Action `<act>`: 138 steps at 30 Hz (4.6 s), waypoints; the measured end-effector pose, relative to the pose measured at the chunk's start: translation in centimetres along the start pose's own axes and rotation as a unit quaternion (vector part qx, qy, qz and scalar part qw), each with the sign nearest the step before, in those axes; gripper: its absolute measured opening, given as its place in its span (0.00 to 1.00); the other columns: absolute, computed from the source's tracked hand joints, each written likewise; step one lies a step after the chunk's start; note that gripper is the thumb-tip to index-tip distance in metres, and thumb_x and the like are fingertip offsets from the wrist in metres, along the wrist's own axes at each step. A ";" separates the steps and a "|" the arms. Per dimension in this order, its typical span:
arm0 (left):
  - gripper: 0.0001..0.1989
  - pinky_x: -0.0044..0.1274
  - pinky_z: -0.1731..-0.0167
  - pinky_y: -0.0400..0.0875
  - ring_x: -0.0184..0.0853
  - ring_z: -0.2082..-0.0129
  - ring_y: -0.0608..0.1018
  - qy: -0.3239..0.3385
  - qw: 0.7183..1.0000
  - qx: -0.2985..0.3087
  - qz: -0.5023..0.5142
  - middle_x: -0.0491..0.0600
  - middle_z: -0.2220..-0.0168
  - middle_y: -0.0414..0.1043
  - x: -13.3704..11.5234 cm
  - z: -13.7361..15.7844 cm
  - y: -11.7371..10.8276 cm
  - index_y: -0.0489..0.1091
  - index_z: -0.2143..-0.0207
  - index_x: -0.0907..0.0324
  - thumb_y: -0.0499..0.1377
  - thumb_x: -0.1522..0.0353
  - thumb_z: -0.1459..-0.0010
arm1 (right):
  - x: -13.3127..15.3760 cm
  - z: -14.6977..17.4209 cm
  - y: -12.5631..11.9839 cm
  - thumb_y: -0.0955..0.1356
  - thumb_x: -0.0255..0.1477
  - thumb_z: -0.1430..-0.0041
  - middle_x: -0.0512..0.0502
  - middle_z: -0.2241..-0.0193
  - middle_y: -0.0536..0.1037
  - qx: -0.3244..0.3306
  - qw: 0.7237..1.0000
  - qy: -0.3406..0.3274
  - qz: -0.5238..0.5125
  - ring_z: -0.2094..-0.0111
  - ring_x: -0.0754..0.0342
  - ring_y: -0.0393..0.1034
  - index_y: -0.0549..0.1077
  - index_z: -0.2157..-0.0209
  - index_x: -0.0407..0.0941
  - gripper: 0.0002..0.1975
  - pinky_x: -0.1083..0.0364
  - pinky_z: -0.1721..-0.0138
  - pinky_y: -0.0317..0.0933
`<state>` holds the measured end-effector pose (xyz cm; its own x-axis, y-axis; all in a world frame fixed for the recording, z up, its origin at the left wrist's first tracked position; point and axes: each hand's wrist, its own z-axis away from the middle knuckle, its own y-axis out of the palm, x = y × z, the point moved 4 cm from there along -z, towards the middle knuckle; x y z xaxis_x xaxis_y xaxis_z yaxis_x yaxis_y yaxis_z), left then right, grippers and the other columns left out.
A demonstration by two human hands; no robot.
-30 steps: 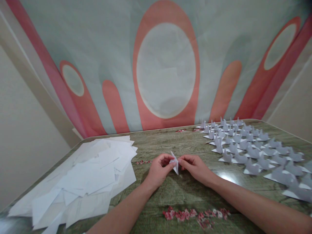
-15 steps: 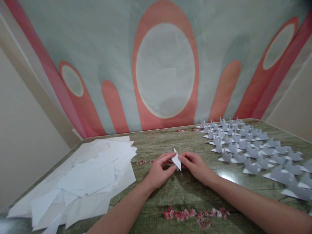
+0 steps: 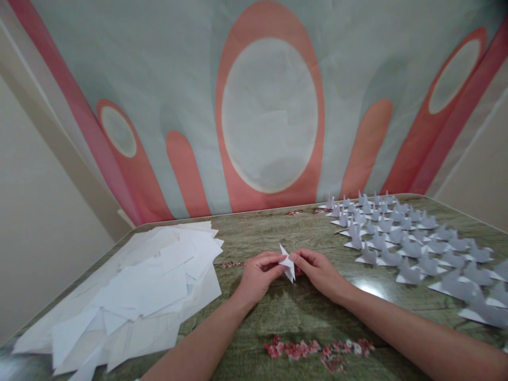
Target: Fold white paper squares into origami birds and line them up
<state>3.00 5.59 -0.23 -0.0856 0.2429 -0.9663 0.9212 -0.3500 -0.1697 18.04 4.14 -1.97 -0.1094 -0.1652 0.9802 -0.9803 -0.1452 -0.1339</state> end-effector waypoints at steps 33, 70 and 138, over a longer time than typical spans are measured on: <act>0.14 0.21 0.66 0.66 0.30 0.70 0.73 -0.071 0.986 -0.074 0.133 0.47 0.71 0.72 0.9 -0.3 -0.2 0.65 0.68 0.63 0.65 0.68 0.56 | 1.4 0.7 1.3 0.63 0.35 0.45 0.53 0.81 0.65 0.038 0.992 -0.026 0.121 0.78 0.59 0.57 0.68 0.77 0.41 0.13 0.60 0.76 0.52; 0.10 0.23 0.61 0.66 0.32 0.63 0.72 0.023 0.966 -0.219 0.135 0.49 0.65 0.69 0.0 1.0 1.0 0.62 0.62 0.60 0.58 0.69 0.47 | 1.0 1.8 2.5 0.67 0.32 0.48 0.51 0.77 0.69 -0.102 0.994 -0.016 0.034 0.76 0.58 0.61 0.68 0.70 0.42 0.07 0.59 0.75 0.56; 0.12 0.27 0.56 0.61 0.38 0.59 0.70 0.119 0.968 0.049 -0.216 0.50 0.63 0.69 -2.0 -0.3 -0.8 0.74 0.66 0.54 0.60 0.75 0.53 | 0.8 1.1 0.8 0.63 0.27 0.47 0.52 0.79 0.75 0.070 0.988 -0.019 0.139 0.78 0.57 0.65 0.65 0.59 0.43 0.12 0.59 0.75 0.54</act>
<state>2.52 5.61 1.92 -0.3544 0.5829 -0.7312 0.7777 -0.2505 -0.5766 17.33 2.82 -1.45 -0.3626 -0.2537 0.8968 -0.8807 -0.2213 -0.4187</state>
